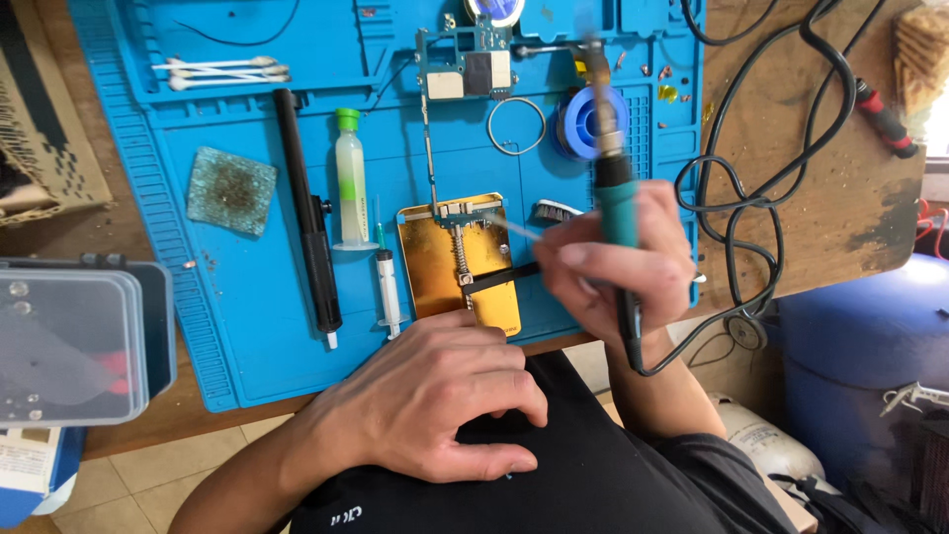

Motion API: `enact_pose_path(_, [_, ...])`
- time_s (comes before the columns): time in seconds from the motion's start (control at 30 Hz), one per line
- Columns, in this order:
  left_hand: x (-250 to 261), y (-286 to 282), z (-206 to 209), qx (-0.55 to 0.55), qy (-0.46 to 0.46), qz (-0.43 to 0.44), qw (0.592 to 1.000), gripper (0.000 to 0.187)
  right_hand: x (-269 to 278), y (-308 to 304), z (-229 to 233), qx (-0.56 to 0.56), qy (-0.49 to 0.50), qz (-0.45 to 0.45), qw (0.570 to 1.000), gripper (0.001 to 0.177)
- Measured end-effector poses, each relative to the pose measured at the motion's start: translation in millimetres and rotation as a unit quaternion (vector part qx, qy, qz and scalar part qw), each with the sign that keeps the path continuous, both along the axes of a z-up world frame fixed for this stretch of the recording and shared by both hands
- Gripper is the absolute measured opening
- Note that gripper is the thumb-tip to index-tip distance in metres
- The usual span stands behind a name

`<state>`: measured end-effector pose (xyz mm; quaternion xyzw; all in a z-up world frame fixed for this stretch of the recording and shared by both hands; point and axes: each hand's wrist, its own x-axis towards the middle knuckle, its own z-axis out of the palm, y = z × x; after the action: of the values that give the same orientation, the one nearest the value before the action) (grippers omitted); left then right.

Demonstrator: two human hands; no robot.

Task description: The person uses a soldering iron and solder wire to work on a small circuit board clamped in a holder. They apply solder to specific points on the board, clean the soldering iron tip with a sponge, and use tweezers to manipulate small components. The workspace includes a blue mat, a tablet displaying a video, and various tools.

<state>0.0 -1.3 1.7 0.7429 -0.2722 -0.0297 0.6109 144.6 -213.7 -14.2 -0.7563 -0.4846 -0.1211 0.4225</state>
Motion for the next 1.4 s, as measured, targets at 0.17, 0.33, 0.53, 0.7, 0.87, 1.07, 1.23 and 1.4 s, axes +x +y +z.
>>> enact_pose_path(0.17, [-1,0,2,-0.006,0.005,0.003,1.0,0.027,-4,-4,-6,0.031,0.042,-0.05,0.997,0.045])
enact_pose_path(0.33, [-1,1,4,-0.008,-0.005,0.007,1.0,0.026,-2,3,-9,0.04,-0.013,-0.057,0.997,0.048])
enact_pose_path(0.53, [-2,2,6,-0.01,-0.002,0.014,1.0,0.022,-3,2,-4,0.009,-0.005,-0.053,0.999,0.039])
enact_pose_path(0.7, [-3,1,5,-0.01,-0.008,0.023,1.0,0.021,-7,1,-10,0.085,0.0,-0.051,0.995,0.02])
enact_pose_path(0.87, [-4,0,6,-0.003,-0.003,0.025,1.0,0.019,4,-4,-37,0.227,-0.029,-0.043,0.972,0.021])
enact_pose_path(1.07, [-10,-1,4,0.037,-0.019,0.045,0.998,0.02,15,-7,-27,0.273,-0.052,-0.034,0.96,0.028])
enact_pose_path(1.23, [-17,2,-4,0.086,-0.066,0.085,0.99,0.042,5,-12,-18,0.281,-0.033,-0.02,0.959,0.041])
enact_pose_path(1.4, [-16,6,-6,0.158,-0.093,0.118,0.976,0.039,-2,-18,-21,0.33,-0.002,-0.01,0.944,0.031])
